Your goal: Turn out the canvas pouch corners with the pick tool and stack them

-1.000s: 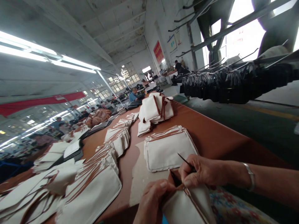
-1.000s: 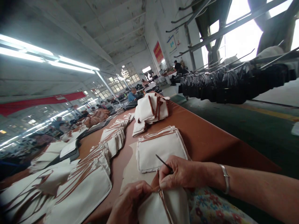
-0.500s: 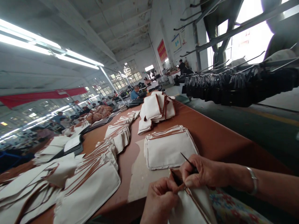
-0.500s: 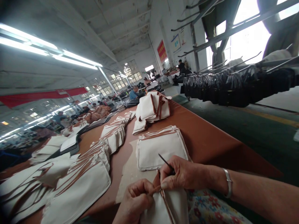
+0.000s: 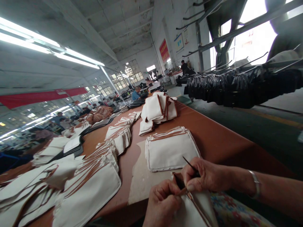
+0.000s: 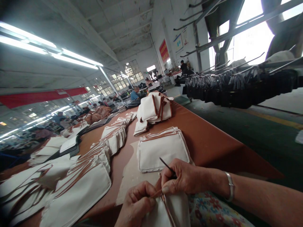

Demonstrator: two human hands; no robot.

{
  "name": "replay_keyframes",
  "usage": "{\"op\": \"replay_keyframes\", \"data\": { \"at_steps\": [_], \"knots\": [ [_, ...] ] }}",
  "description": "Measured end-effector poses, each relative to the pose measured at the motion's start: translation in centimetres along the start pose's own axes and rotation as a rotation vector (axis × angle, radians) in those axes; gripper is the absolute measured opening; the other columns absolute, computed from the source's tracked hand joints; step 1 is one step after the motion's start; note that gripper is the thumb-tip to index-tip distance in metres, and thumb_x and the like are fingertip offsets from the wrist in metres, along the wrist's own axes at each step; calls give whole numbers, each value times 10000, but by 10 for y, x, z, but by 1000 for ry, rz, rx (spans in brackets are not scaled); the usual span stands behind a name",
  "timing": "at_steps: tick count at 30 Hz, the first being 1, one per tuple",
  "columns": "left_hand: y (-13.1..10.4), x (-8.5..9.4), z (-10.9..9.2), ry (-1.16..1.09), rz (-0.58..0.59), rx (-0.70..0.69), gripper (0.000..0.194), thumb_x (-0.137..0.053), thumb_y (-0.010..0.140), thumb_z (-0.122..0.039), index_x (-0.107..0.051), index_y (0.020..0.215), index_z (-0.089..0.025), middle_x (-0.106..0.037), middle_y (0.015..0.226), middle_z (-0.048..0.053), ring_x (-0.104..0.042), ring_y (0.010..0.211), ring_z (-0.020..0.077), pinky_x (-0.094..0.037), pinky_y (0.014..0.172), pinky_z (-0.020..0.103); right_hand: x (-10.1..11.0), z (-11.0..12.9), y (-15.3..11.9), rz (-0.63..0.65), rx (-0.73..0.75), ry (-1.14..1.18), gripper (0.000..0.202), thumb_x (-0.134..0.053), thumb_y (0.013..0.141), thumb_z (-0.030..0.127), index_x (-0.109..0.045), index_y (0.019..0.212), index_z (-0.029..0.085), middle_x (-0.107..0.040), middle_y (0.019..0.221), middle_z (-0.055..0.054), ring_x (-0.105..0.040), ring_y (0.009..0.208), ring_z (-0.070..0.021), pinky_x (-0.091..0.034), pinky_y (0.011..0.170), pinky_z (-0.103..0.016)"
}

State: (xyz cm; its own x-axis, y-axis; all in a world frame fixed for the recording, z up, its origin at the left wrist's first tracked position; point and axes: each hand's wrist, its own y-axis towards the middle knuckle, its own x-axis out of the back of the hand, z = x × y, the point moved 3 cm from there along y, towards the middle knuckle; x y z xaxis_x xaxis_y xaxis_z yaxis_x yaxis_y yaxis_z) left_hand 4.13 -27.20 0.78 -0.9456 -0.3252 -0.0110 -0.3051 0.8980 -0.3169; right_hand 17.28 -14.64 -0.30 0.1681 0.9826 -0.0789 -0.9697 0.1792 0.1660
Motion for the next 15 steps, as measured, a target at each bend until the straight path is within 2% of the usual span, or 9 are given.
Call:
{"op": "replay_keyframes", "data": {
  "at_steps": [2, 4, 6, 8, 12, 15],
  "knots": [
    [-1, 0, -1, -16, 60, 17, 66, -558, 506, -174, -585, 567, -171, -451, 467, -62, -275, 445, 72, -171, 492, 246, -1, 1, 0, 5, 9, 3, 271, -735, 794, 339, -649, 744, 87, -480, 632, 34, -316, 555, -65, -322, 522, -186],
    [0, 0, -2, 7, 102, 16, 100, -638, 578, -246, -589, 605, -164, -470, 507, -45, -300, 464, 81, -163, 490, 250, -3, 2, 1, 3, 25, -8, 268, -728, 799, 338, -644, 752, 88, -496, 646, 31, -334, 565, -67, -331, 537, -189],
    [0, -1, -4, 79, 125, -26, 303, -715, 678, -419, -560, 619, -165, -433, 520, -48, -273, 476, 79, -148, 494, 253, -4, 4, 1, -12, 39, -18, 267, -730, 798, 336, -642, 742, 90, -506, 651, 27, -360, 580, -72, -339, 547, -189],
    [0, -1, -5, 146, 153, -66, 451, -742, 711, -561, -536, 630, -168, -404, 530, -56, -252, 485, 72, -144, 505, 254, -6, 5, 0, -22, 31, -3, 279, -736, 796, 343, -637, 728, 91, -511, 652, 25, -371, 578, -70, -338, 540, -185],
    [-3, 4, -4, 159, 290, -83, 496, -726, 741, -629, -538, 702, -173, -411, 580, -51, -272, 516, 76, -172, 521, 246, -7, 2, -4, -30, -34, 90, 361, -767, 772, 427, -615, 726, 103, -485, 614, 39, -342, 496, -46, -295, 456, -168],
    [-6, 19, -3, 217, 428, -73, 523, -700, 751, -663, -515, 680, -179, -383, 596, -49, -273, 548, 85, -195, 536, 240, 6, -10, -10, -113, -95, 136, 416, -759, 763, 511, -600, 762, 126, -455, 571, 59, -325, 417, -41, -237, 383, -170]
  ]
}}
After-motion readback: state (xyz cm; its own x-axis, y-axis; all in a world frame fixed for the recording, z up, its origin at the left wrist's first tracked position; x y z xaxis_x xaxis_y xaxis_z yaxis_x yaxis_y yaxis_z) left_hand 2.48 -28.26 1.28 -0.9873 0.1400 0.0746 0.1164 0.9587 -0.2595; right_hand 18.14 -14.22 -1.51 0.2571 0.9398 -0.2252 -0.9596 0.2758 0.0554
